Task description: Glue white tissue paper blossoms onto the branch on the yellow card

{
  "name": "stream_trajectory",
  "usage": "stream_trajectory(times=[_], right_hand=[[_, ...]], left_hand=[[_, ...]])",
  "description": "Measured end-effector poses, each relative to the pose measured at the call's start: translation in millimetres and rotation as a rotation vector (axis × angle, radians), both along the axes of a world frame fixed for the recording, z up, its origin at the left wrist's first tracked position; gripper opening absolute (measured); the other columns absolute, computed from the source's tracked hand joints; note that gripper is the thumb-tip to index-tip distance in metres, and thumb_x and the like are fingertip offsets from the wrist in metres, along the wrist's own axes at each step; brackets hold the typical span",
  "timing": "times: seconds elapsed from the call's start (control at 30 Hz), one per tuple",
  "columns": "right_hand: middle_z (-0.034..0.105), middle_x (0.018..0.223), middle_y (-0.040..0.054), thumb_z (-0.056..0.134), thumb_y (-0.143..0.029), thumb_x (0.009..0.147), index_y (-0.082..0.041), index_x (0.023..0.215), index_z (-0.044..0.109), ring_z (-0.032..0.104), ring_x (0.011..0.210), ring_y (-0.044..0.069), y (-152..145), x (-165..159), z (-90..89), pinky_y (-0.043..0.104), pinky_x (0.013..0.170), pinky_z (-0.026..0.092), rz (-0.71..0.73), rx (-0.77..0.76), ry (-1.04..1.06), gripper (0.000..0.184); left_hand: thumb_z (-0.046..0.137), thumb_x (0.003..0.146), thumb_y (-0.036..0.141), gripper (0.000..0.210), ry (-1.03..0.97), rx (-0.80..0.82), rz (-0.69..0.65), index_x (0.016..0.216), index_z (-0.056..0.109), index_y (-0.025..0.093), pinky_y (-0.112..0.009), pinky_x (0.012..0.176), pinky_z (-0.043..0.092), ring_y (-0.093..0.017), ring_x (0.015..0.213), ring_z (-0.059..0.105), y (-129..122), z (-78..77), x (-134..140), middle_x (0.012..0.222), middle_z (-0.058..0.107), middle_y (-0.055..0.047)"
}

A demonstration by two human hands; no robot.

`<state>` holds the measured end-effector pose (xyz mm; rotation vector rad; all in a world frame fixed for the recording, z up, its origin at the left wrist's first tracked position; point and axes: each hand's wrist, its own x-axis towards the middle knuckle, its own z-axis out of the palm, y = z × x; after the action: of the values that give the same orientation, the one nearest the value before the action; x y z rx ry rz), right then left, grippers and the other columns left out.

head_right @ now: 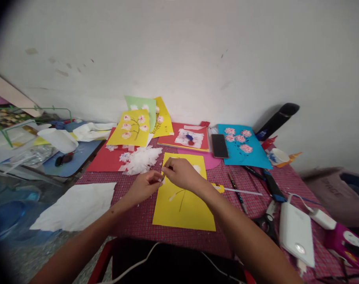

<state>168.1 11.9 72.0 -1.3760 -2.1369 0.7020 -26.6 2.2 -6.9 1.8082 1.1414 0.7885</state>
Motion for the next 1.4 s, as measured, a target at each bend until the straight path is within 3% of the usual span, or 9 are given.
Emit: stream_trajectory(times=[0.13, 0.47, 0.93, 1.4], right_hand=[[0.072, 0.073, 0.0028, 0.056, -0.023, 0.089, -0.02, 0.073, 0.069, 0.063, 0.064, 0.016, 3.4, -2.1, -7.6, 0.025, 0.054, 0.036, 0.031, 0.055, -0.239, 0.02], [0.075, 0.083, 0.0089, 0.055, -0.03, 0.092, -0.02, 0.082, 0.072, 0.068, 0.075, 0.023, -9.2, 1.0, -19.4, 0.029, 0.06, 0.037, 0.048, 0.051, -0.42, 0.022], [0.075, 0.092, 0.0088, 0.046, -0.033, 0.096, -0.018, 0.093, 0.07, 0.067, 0.084, 0.023, -6.8, 8.7, -19.3, 0.029, 0.067, 0.038, 0.122, 0.023, -0.566, 0.029], [0.076, 0.094, 0.0074, 0.048, -0.032, 0.097, -0.018, 0.094, 0.071, 0.068, 0.087, 0.021, -5.0, 12.9, -23.1, 0.028, 0.067, 0.036, 0.139, 0.048, -0.556, 0.027]], left_hand=[[0.057, 0.082, 0.017, 0.005, 0.132, 0.134, -0.003, 0.086, 0.06, 0.019, -0.028, 0.067, 0.045, -0.017, 0.074, 0.063, -0.8, -15.4, 11.6, 0.079, 0.068, -0.001], [0.053, 0.087, 0.02, 0.005, 0.225, 0.183, -0.058, 0.087, 0.058, 0.018, -0.028, 0.063, 0.041, -0.019, 0.072, 0.063, 1.5, -33.2, 28.0, 0.082, 0.068, -0.005], [0.053, 0.086, 0.017, 0.008, 0.22, 0.159, -0.069, 0.093, 0.052, 0.02, -0.025, 0.059, 0.038, -0.015, 0.065, 0.059, 4.9, -31.1, 31.5, 0.078, 0.064, 0.0], [0.053, 0.086, 0.017, 0.007, 0.238, 0.171, -0.053, 0.092, 0.052, 0.02, -0.025, 0.058, 0.036, -0.015, 0.064, 0.058, 6.4, -31.8, 32.0, 0.074, 0.061, 0.001]])
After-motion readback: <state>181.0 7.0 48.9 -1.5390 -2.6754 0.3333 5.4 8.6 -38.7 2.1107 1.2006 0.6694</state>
